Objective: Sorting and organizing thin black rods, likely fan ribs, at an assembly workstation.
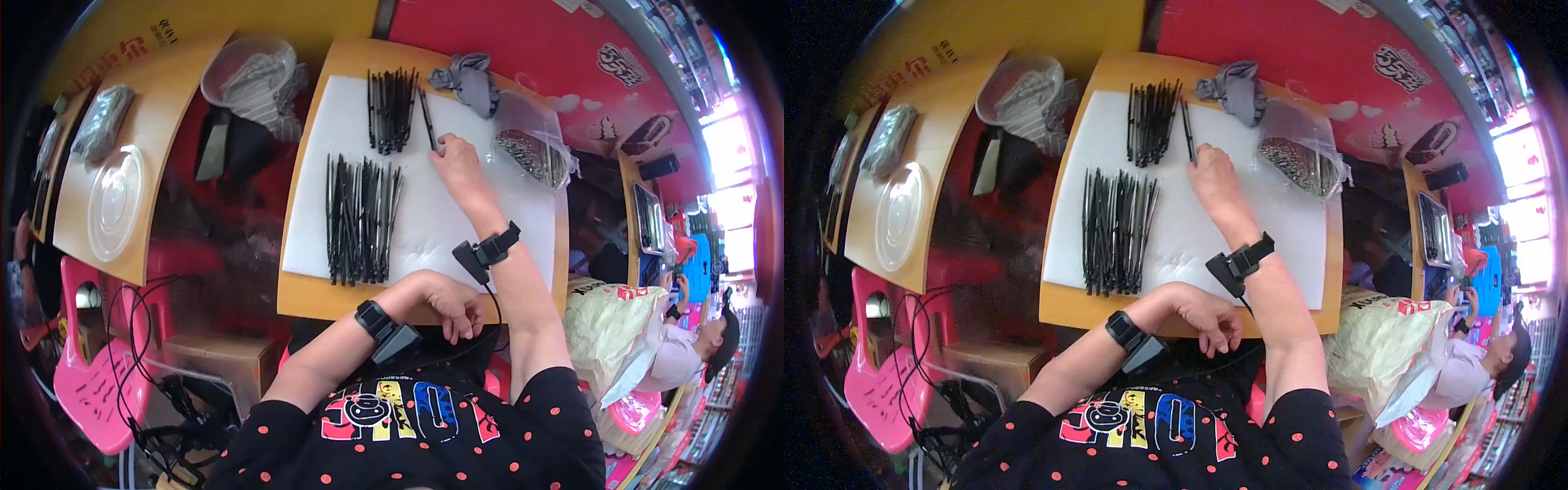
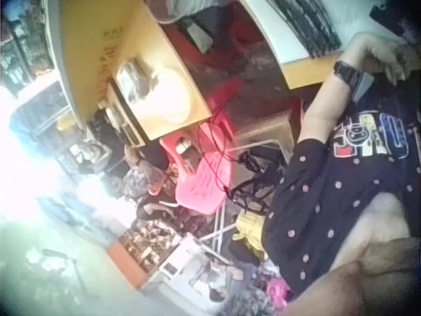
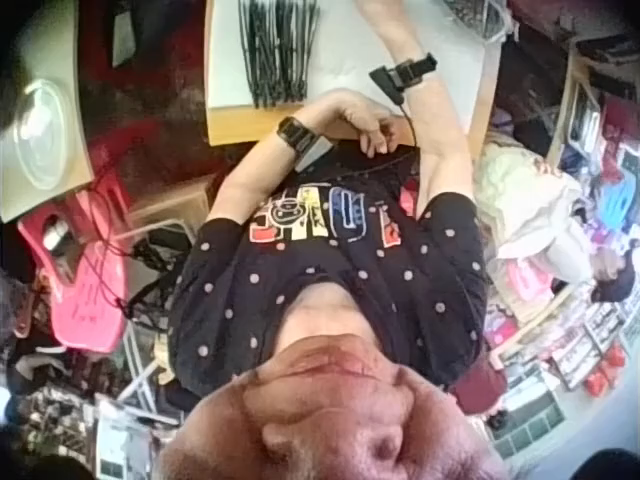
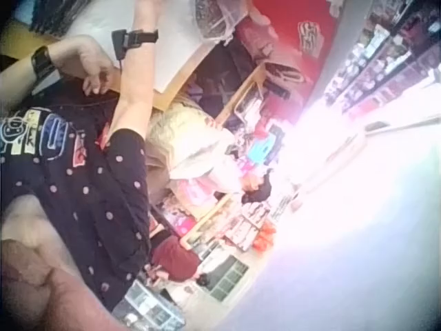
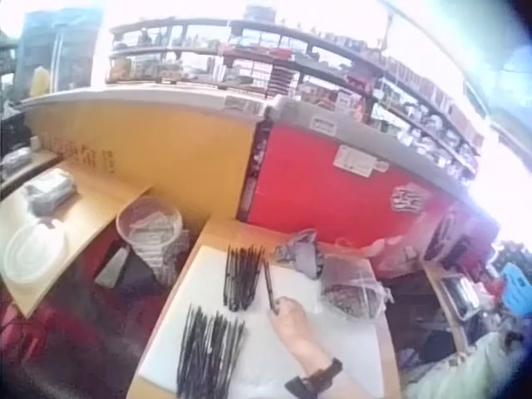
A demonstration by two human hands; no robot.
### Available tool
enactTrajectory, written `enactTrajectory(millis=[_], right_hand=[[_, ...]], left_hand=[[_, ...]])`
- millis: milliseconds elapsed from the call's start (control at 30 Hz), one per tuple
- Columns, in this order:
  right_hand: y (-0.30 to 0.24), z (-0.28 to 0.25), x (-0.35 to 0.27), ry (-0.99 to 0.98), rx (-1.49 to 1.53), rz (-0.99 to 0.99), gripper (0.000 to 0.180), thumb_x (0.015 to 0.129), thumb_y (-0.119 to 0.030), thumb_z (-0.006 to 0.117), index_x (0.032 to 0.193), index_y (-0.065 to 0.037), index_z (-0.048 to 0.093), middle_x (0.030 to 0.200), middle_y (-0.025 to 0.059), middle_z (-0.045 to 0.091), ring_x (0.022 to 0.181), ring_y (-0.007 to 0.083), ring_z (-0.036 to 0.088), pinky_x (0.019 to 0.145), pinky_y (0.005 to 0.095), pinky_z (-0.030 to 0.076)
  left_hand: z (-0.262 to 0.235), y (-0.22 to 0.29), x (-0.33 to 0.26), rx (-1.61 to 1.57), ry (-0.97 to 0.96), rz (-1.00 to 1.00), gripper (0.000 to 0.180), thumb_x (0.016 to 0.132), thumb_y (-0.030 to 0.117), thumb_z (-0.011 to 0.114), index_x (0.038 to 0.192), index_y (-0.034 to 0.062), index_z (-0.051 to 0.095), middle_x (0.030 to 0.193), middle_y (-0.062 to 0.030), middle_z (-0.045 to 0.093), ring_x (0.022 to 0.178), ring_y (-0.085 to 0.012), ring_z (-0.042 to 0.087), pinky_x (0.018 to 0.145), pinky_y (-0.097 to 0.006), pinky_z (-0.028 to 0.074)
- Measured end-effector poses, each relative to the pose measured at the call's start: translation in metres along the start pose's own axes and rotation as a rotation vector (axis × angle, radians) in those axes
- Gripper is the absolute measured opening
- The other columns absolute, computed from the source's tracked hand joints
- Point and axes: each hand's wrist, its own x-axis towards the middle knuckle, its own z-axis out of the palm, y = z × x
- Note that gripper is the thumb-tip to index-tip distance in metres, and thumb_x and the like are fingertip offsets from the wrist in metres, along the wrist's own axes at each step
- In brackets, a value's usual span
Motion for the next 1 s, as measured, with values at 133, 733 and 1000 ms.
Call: enactTrajectory(millis=[133, 733, 1000], right_hand=[[0.011, -0.029, -0.015, -0.066, -0.102, 0.113, 0.029, 0.07, -0.016, 0.064, 0.093, 0.002, 0.066, 0.084, 0.0221, 0.065, 0.081, 0.0332, 0.064, 0.077, 0.0356, 0.051], [0.037, -0.123, -0.207, -0.166, 0.698, 0.445, 0.026, 0.08, -0.013, 0.069, 0.098, 0.004, 0.063, 0.073, 0.0019, 0.061, 0.065, 0.0051, 0.053, 0.06, 0.0231, 0.045], [0.023, -0.117, -0.196, -0.1, 0.579, 0.413, 0.018, 0.079, -0.01, 0.069, 0.09, 0.002, 0.064, 0.071, -0.0001, 0.06, 0.063, 0.0044, 0.052, 0.057, 0.0216, 0.044]], left_hand=[[0.004, 0.022, -0.012, -0.058, 0.001, 0.012, 0.024, 0.086, 0.016, 0.063, 0.104, 0.0011, 0.057, 0.089, -0.0059, 0.063, 0.076, -0.0147, 0.065, 0.064, -0.025, 0.053], [-0.001, 0.042, -0.008, -0.484, 0.932, 0.492, 0.017, 0.088, 0.021, 0.062, 0.085, 0.0053, 0.055, 0.069, -0.0015, 0.056, 0.055, -0.008, 0.052, 0.047, -0.019, 0.037], [-0.007, 0.038, -0.007, -0.47, 0.985, 0.537, 0.015, 0.09, 0.018, 0.059, 0.094, 0.0034, 0.059, 0.081, -0.003, 0.06, 0.073, -0.0084, 0.056, 0.059, -0.02, 0.044]])
